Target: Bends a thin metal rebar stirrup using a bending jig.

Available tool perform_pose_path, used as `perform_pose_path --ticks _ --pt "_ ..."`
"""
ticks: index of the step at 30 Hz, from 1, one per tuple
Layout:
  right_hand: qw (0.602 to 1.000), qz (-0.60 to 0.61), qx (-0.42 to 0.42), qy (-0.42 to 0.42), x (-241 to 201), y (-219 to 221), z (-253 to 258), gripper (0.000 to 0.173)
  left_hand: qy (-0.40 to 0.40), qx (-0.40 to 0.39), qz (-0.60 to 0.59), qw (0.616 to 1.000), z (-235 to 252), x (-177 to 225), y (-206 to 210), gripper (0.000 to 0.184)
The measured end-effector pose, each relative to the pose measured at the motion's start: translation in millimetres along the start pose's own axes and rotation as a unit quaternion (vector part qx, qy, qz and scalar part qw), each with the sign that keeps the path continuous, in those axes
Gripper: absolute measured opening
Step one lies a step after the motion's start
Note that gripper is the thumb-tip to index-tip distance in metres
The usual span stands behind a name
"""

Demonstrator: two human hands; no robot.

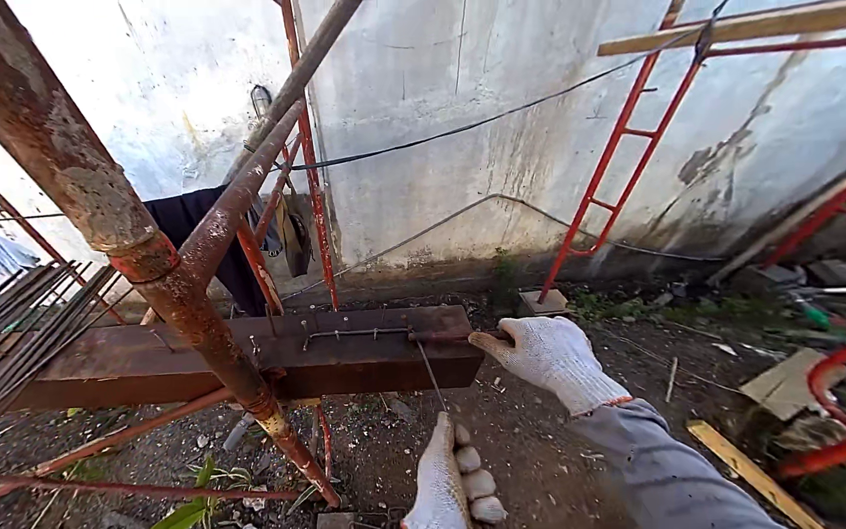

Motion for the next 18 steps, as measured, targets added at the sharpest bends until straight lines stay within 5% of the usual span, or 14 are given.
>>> perform_pose_path --ticks 8,18 --pt "0.997 0.038 -0.062 -0.026 10.3 14.7 19.0 0.068 -0.008 -0.031 0.003 0.999 5.8 -4.3 -2.2 0.046" --pt "0.998 0.002 -0.026 0.048 -3.2 1.9 -9.3 0.064 -0.031 -0.011 0.023 0.999 -8.1 10.8 -3.1 0.047"
Point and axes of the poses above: each hand's wrist, its own z-axis towards the middle knuckle, its own y-axis out of the palm, x = y × z, the point moved 2 cm from there along z, towards the middle knuckle, and after that the axes turned 1 degree about x, right-handed, at the moved point
